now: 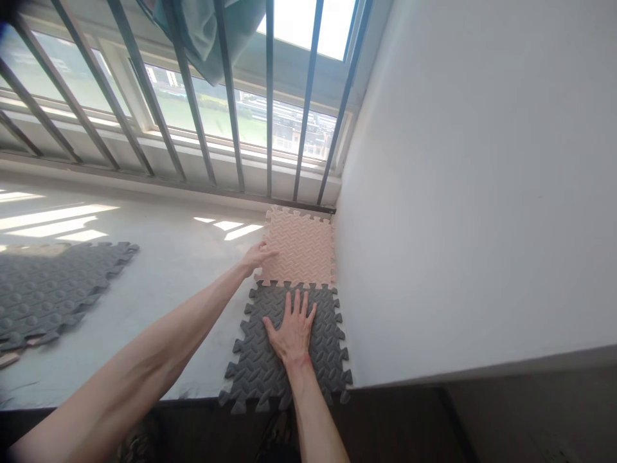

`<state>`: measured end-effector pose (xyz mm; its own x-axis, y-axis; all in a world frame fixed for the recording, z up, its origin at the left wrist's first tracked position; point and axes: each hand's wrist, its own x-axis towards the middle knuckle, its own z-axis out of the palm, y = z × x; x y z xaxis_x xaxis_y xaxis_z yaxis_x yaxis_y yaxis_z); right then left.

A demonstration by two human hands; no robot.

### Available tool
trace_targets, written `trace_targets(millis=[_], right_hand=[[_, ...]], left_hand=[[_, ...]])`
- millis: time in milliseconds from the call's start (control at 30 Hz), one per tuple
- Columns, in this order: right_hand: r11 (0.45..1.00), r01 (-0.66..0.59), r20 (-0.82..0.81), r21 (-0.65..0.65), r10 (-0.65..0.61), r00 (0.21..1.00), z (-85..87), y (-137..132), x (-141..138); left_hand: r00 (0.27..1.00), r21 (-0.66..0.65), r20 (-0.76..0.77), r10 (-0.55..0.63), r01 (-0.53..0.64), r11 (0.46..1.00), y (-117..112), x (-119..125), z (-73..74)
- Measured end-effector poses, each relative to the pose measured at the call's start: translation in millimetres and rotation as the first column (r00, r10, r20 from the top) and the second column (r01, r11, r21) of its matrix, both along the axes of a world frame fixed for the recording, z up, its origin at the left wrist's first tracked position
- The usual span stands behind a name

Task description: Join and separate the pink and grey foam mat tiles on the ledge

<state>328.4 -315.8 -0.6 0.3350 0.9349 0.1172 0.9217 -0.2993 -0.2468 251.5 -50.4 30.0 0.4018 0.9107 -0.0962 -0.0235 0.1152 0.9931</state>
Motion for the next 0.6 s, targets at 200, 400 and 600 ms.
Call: trace_targets(millis=[200, 400, 600], right_hand=[[0.998, -0.022, -0.001, -0.061, 0.022, 1.0, 8.7, 2, 9], [0.998, -0.018, 0.026, -0.059, 0.02, 0.999, 7.0, 0, 6], [0.998, -0.012, 0.048, -0.054, 0.014, 0.999, 6.2, 1, 6]], left_hand=[[0.994, 0.02, 0.097, -0.044, 0.042, 0.999, -4, -1, 13.7], [0.979, 0.028, 0.182, -0.096, 0.093, 0.995, -14, -10, 20.5], [0.973, 0.037, 0.205, -0.104, 0.098, 0.994, -15, -3, 24.8]])
